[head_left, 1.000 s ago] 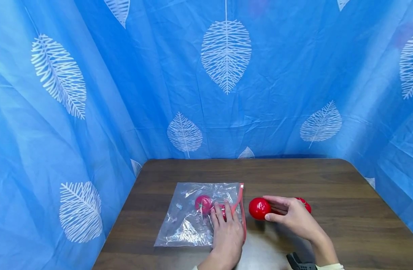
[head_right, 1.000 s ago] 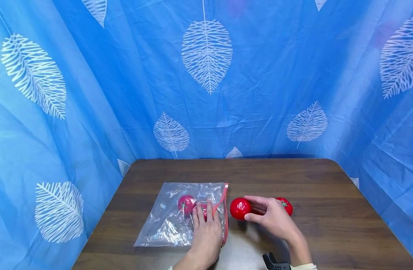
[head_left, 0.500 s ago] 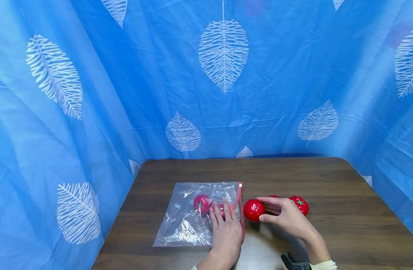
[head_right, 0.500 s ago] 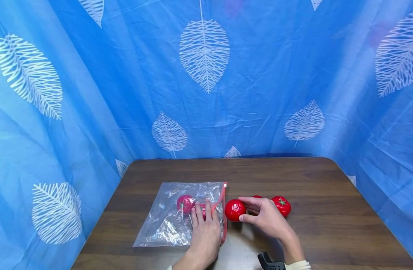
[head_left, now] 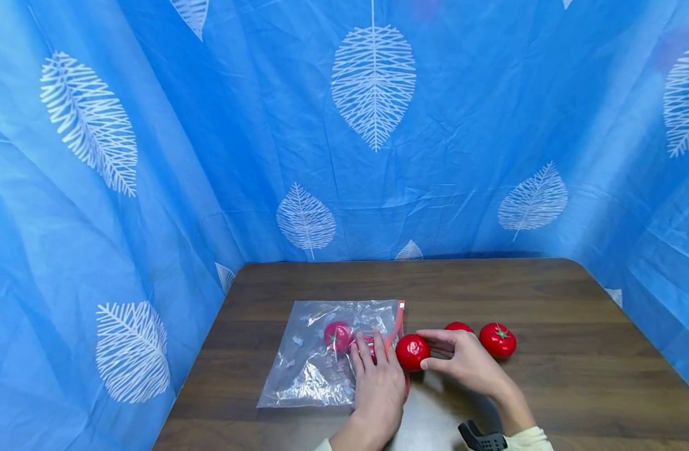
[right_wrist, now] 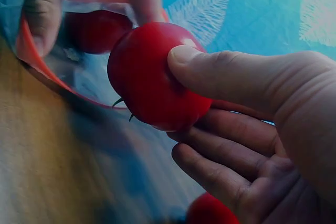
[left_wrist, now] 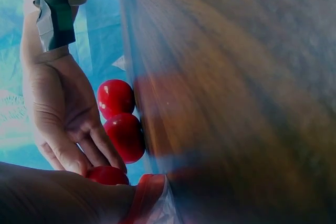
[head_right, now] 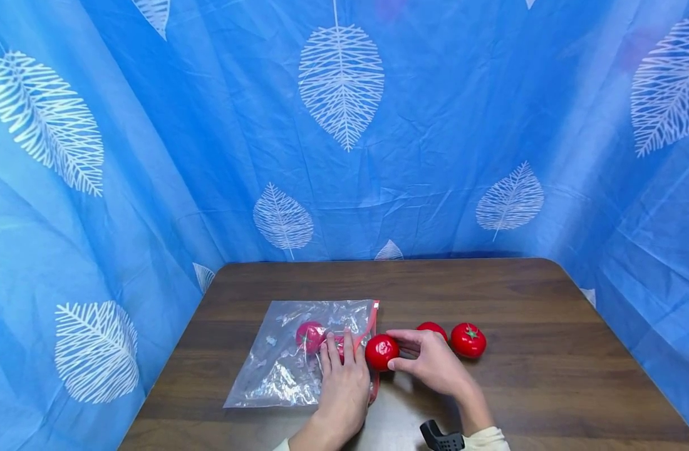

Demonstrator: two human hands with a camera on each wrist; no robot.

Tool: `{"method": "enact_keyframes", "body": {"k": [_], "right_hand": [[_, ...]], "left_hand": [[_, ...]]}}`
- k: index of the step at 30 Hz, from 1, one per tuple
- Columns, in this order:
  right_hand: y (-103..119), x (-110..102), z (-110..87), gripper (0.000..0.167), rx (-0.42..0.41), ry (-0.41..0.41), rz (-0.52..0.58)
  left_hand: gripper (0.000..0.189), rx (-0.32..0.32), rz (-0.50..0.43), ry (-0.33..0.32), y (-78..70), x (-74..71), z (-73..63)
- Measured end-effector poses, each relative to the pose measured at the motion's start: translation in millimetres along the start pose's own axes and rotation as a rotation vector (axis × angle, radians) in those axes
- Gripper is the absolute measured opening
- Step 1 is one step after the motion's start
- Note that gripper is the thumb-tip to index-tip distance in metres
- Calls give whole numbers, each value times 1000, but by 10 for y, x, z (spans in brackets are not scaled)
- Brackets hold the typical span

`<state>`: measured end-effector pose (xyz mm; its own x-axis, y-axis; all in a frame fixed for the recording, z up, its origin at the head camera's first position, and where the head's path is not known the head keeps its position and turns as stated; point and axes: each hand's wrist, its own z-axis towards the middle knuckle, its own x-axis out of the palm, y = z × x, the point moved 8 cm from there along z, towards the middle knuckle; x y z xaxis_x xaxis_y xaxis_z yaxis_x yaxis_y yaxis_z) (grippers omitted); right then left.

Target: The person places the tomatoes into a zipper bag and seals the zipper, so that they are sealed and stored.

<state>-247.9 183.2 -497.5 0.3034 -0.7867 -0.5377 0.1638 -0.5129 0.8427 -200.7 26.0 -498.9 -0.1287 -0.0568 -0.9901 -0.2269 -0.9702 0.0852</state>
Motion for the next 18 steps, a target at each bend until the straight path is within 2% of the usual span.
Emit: {"method": "enact_keyframes", "body": {"k": [6,13,18], "right_hand": [[-28,135,57,65,1,38,22],[-11,268,131,63,-13,49,14],[6,314,159,61,-18,18,1]], "left_hand": [[88,1,18,4,-14,-3,3],[79,-2,44,-41,-15,-26,-7],[88,-3,34,-5,-12,-12,0]]}}
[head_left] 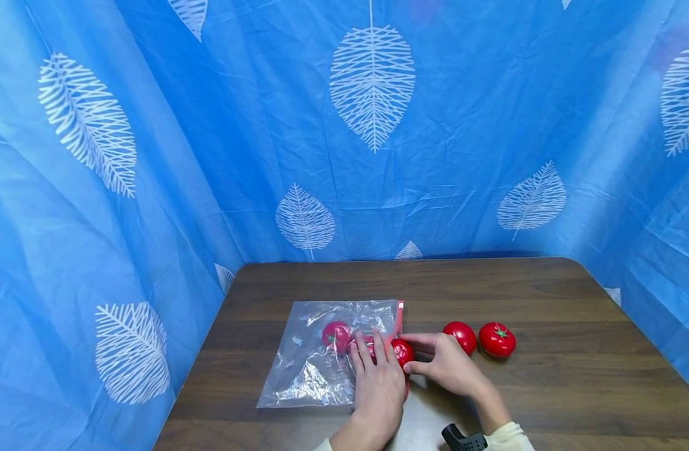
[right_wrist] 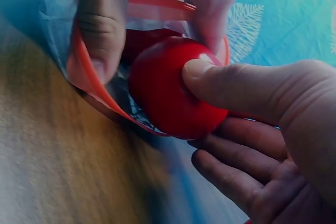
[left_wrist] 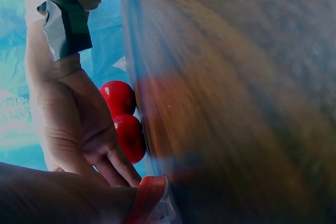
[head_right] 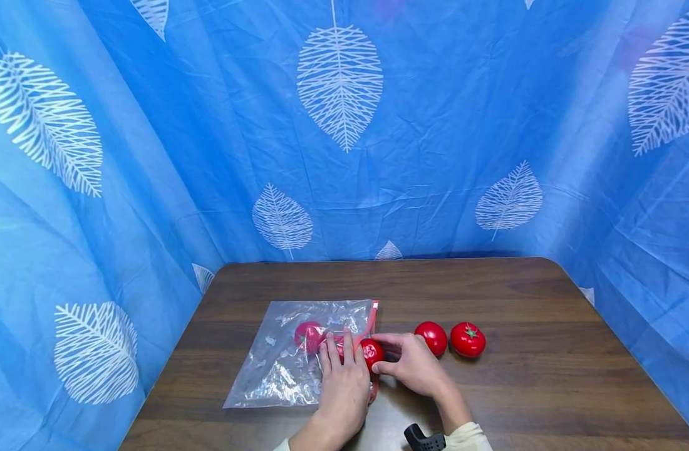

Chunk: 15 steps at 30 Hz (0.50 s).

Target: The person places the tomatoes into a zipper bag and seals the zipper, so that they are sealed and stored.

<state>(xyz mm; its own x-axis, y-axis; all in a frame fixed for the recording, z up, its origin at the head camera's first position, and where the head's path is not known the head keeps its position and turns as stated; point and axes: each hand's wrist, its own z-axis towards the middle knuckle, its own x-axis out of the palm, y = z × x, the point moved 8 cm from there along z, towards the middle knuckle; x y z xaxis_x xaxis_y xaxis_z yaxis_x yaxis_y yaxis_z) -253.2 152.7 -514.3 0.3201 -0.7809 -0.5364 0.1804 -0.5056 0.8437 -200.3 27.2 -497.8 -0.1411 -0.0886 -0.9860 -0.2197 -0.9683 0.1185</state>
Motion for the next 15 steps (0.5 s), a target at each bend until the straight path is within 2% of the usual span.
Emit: {"method": "enact_keyframes", "body": {"k": [4,11,15], "right_hand": [[5,34,7,60,5,-26,1],[29,92,23,58,7,-71,-14],[58,112,39,58,19,-81,-71]], "left_hand": [[91,3,0,5,0,3,1],[85,-4,15,-68,-7,-37,-22],[78,-10,25,-81,-1,-46,-24]]}}
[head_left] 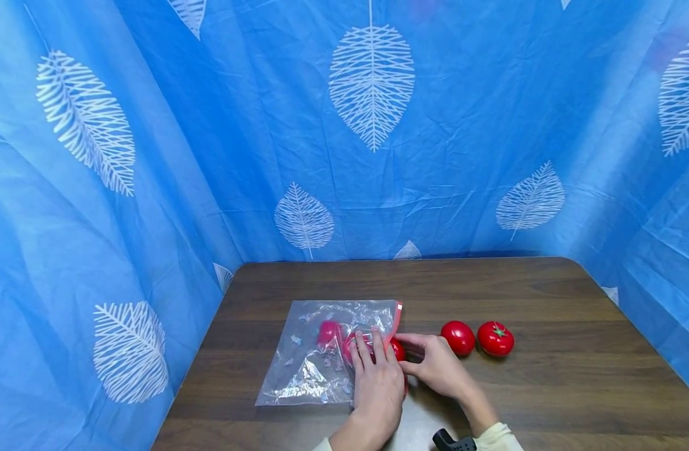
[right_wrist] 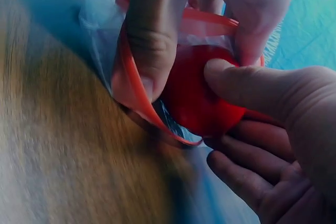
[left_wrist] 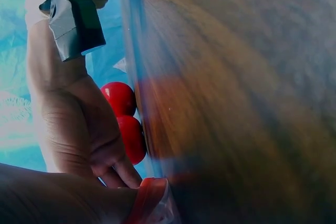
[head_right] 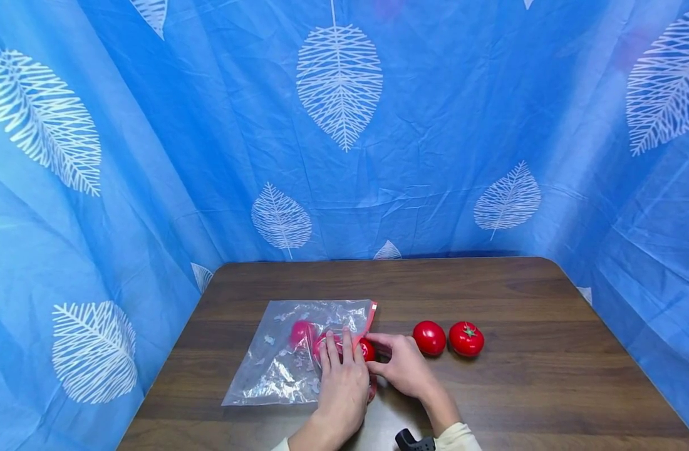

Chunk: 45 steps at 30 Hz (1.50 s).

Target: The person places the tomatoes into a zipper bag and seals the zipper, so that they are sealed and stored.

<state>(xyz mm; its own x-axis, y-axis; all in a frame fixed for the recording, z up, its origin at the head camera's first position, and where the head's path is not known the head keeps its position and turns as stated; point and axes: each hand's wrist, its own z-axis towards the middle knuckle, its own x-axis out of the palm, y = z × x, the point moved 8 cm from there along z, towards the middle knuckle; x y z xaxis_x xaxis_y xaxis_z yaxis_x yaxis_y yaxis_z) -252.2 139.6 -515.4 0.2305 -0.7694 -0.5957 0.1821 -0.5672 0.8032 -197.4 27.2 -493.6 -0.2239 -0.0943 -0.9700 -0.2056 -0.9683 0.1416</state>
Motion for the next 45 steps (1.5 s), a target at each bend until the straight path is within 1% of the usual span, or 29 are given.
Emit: {"method": "enact_keyframes", "body": {"k": [4,6,10,14,17,22,24,26,28,30,32,35,37,41,45], "right_hand": [[35,-7,-7,60,7,24,-91],[46,-33,-18,61,9,39,-111],[34,-111,-41,59,23,51,-86],[17,-134,-56,56,-1,69,-70],[22,-104,-51,54,-29,79,-89],[20,-45,-22,52,-14,64,-118],[40,-26,-9,51,-22,56,-123],[74,0,11,49,-49,53,-129],[109,40,36,47,-81,51,-137],[139,83,67,45,-110,43,-148],[159,123,93,42,-129,30,-159],[172,154,122,38,-139,1,-162],[169,164,133,38,-137,-9,-160],[155,146,130,40,-122,0,-143],[130,50,92,44,-76,32,-100]], "left_hand": [[79,4,2,15,5,-3,4],[78,3,-15,32,3,2,4],[83,2,-70,91,3,36,17],[92,11,-92,123,3,55,24],[92,16,-66,105,-3,46,14],[77,6,-37,48,-8,20,-6],[73,0,-34,30,-7,9,-14],[74,0,-31,9,-5,-8,-20],[72,5,-20,-14,-8,-25,-26],[77,7,-11,-26,-9,-29,-30],[78,5,-8,-26,-6,-30,-33],[79,-7,-21,-6,4,-9,-27],[74,-14,-35,4,12,-1,-18],[68,-13,-53,18,18,7,-6],[64,-6,-63,36,21,15,-8]]}}
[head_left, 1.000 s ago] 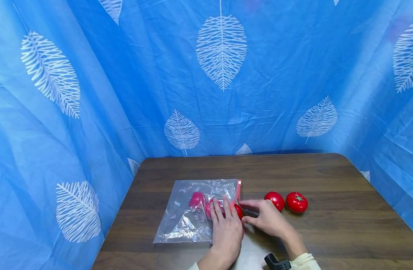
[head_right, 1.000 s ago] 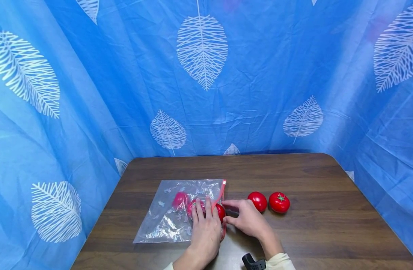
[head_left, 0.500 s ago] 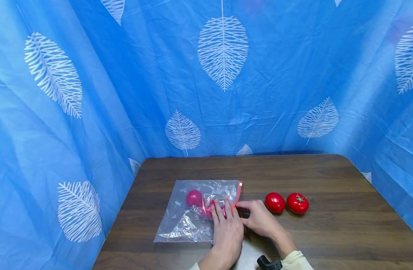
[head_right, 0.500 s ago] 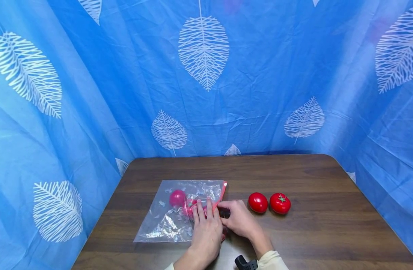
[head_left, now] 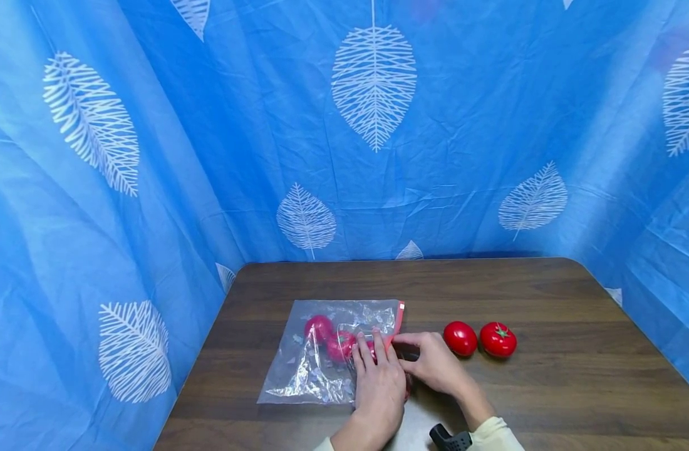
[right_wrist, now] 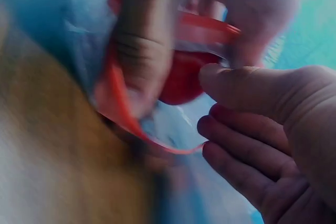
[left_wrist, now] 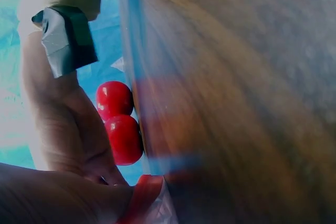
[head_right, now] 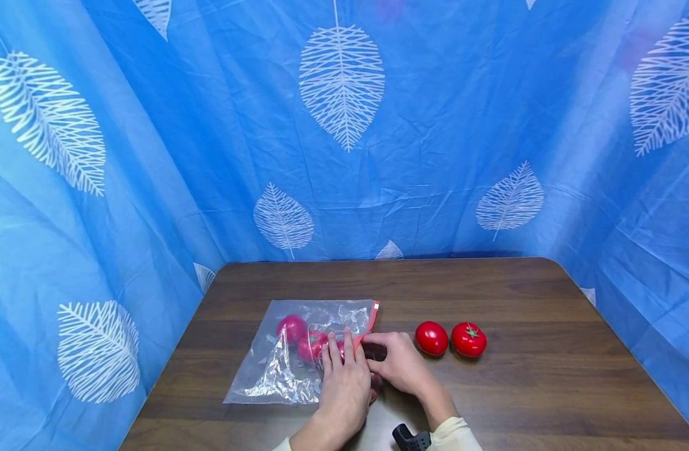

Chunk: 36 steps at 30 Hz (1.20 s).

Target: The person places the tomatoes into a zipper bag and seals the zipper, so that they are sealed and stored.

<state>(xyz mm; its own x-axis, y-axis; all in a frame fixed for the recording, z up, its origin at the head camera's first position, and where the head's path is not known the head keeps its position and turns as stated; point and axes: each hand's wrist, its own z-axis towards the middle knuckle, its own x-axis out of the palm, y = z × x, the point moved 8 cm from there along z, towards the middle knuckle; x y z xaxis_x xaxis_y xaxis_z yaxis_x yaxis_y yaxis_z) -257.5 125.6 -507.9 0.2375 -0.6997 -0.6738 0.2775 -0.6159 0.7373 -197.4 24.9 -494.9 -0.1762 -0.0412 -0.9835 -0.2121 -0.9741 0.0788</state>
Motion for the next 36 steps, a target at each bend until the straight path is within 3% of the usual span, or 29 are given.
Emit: {"method": "enact_keyframes", "body": {"k": [3,8,15,18,24,29,36], "right_hand": [[-11,-134,-51,48,35,21,44],[16,-451,-159,53,35,20,83],[-37,-933,-295,57,28,-30,27],[-98,-1116,-374,57,46,-42,-19],[-294,-1448,-587,58,69,-49,-74],[-514,-1711,-760,57,81,-76,-46],[-743,-2001,-945,59,83,-114,-46]], "left_hand": [[62,-4,-9,1,1,-4,-2],[51,-1,8,-52,-5,-29,-15],[44,0,19,-76,5,-39,-19],[46,4,15,-65,6,-26,-13],[65,23,-11,-6,4,7,-9],[56,35,-5,-17,4,-17,-12],[73,31,-21,22,8,4,3]]}}
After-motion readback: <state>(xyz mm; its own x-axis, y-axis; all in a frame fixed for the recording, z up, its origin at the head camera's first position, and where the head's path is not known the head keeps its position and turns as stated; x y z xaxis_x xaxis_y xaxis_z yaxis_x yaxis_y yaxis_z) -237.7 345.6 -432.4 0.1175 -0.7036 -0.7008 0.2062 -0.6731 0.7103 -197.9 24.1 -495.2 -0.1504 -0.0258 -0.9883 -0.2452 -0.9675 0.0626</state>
